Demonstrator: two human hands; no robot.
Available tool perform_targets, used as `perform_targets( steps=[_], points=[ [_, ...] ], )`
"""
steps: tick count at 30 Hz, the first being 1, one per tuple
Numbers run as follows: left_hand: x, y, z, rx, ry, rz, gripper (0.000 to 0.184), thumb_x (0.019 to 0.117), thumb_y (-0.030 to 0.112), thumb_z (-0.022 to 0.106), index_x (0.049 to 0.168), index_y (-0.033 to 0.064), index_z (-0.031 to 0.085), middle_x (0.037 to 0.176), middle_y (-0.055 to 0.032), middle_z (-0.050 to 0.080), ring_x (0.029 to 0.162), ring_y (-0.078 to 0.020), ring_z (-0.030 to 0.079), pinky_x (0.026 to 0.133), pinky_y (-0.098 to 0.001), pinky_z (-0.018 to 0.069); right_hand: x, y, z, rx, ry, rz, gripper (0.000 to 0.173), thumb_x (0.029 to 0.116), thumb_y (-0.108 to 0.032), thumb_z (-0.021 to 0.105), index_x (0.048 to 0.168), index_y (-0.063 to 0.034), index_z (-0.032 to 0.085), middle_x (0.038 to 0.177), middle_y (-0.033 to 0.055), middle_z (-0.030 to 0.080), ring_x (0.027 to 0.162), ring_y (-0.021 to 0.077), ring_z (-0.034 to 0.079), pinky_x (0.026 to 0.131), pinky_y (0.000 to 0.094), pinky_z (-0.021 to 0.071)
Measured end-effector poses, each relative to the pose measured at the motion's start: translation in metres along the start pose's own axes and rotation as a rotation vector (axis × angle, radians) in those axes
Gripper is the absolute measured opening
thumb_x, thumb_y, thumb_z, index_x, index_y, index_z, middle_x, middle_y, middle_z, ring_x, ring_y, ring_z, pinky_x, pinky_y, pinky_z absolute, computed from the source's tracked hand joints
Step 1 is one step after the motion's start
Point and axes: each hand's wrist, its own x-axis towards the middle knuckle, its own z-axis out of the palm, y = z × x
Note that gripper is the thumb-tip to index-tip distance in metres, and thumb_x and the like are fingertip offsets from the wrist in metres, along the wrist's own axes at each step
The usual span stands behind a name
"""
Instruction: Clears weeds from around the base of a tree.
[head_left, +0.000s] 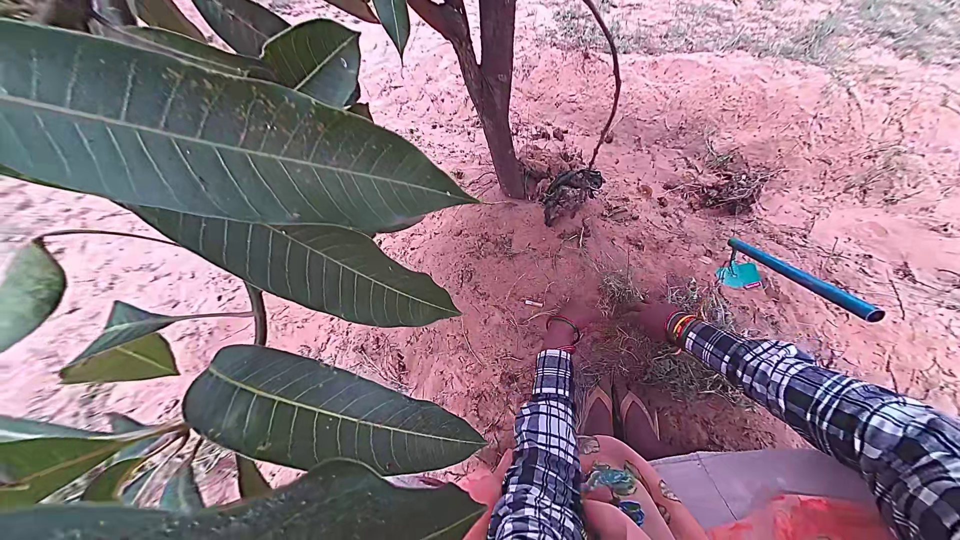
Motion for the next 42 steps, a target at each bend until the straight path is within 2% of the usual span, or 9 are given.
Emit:
perform_targets(
  steps=[5,10,13,16,21,25,30,36,42],
  points=[
    [-0.004,-0.043,-0.046,0.164,0.417,-0.218,0.046,0.0983,0.022,0.066,0.143,0.0112,0.06,0.138,-0.0177,0.064,0.132,-0.0354,0.058,0.111,-0.0577,0.0432,-0.005,0.007,-0.001,-0.059,-0.122,0.121,0.049,0.0925,0.0,0.066,0.141,-0.0091,0.062,0.148,0.0238,0.055,0.137,0.053,0.047,0.104,0.0796,0.0347],
    [0.003,-0.045,-0.016,0.316,0.343,-0.361,0.046,0.0938,0.019,0.07,0.139,0.016,0.064,0.143,-0.0213,0.059,0.137,-0.0385,0.054,0.113,-0.0578,0.0422,0.025,-0.007,-0.044,-0.013,0.491,0.053,0.026,0.0894,0.002,0.068,0.109,-0.0135,0.078,0.123,0.0156,0.067,0.122,0.041,0.058,0.095,0.0623,0.0463],
    [0.012,-0.048,0.007,0.326,0.41,-0.363,0.045,0.098,0.018,0.065,0.142,0.0124,0.061,0.158,-0.027,0.04,0.146,-0.0441,0.04,0.116,-0.0567,0.0388,0.08,-0.015,-0.072,0.171,0.487,0.081,0.05,0.0895,0.001,0.067,0.137,-0.0163,0.065,0.14,0.0235,0.059,0.127,0.0484,0.057,0.096,0.067,0.0505],
    [0.017,-0.055,0.017,0.332,0.479,-0.381,0.049,0.0977,0.014,0.065,0.146,0.0224,0.058,0.161,-0.0222,0.037,0.146,-0.0436,0.039,0.11,-0.0557,0.0464,0.138,-0.022,-0.08,0.396,0.399,0.203,0.072,0.0966,-0.033,0.072,0.16,-0.0188,0.04,0.158,0.0319,0.038,0.139,0.0565,0.043,0.106,0.073,0.04],
    [0.017,-0.052,0.021,0.278,0.53,-0.423,0.047,0.0962,0.017,0.068,0.142,0.0175,0.062,0.161,-0.0213,0.036,0.146,-0.0417,0.039,0.107,-0.0534,0.0494,0.167,-0.107,-0.097,0.584,0.575,0.138,0.046,0.1004,-0.023,0.061,0.145,-0.012,0.06,0.156,0.0148,0.049,0.143,0.0402,0.046,0.108,0.0694,0.0405],
    [0.023,-0.058,0.024,0.303,0.526,-0.354,0.052,0.0985,0.018,0.064,0.15,0.0135,0.054,0.161,-0.0243,0.035,0.145,-0.0441,0.039,0.111,-0.0527,0.0462,0.176,-0.134,-0.092,0.238,0.48,-0.064,0.076,0.088,-0.019,0.08,0.156,-0.0194,0.047,0.167,0.002,0.034,0.154,0.0423,0.025,0.103,0.0769,0.0382],
    [0.008,-0.053,0.008,0.33,0.367,-0.318,0.045,0.1087,0.028,0.049,0.152,0.0176,0.052,0.163,-0.0229,0.036,0.152,-0.042,0.031,0.123,-0.0531,0.0287,0.125,-0.075,-0.064,-0.055,0.342,-0.139,0.055,0.0919,0.001,0.069,0.145,-0.0116,0.059,0.162,0.01,0.042,0.149,0.0442,0.036,0.105,0.0735,0.038],
    [0.02,-0.07,0.02,0.317,0.511,-0.253,0.043,0.1065,0.032,0.053,0.146,0.0188,0.059,0.159,-0.0233,0.041,0.149,-0.045,0.034,0.118,-0.056,0.0364,-0.007,0.039,-0.024,-0.097,-0.097,0.144,0.03,0.1049,-0.01,0.054,0.13,0.0047,0.064,0.139,0.0288,0.059,0.131,0.0495,0.055,0.104,0.0695,0.0432],
    [0.02,-0.082,0.021,0.333,0.522,-0.16,0.043,0.1076,0.029,0.051,0.145,0.0106,0.059,0.156,-0.0264,0.043,0.148,-0.0451,0.036,0.122,-0.0548,0.0307,-0.142,0.083,-0.041,0.267,0.374,0.122,0.023,0.1001,-0.004,0.062,0.119,0.0002,0.074,0.123,0.0222,0.071,0.119,0.039,0.065,0.108,0.0564,0.0461]
  ],
)
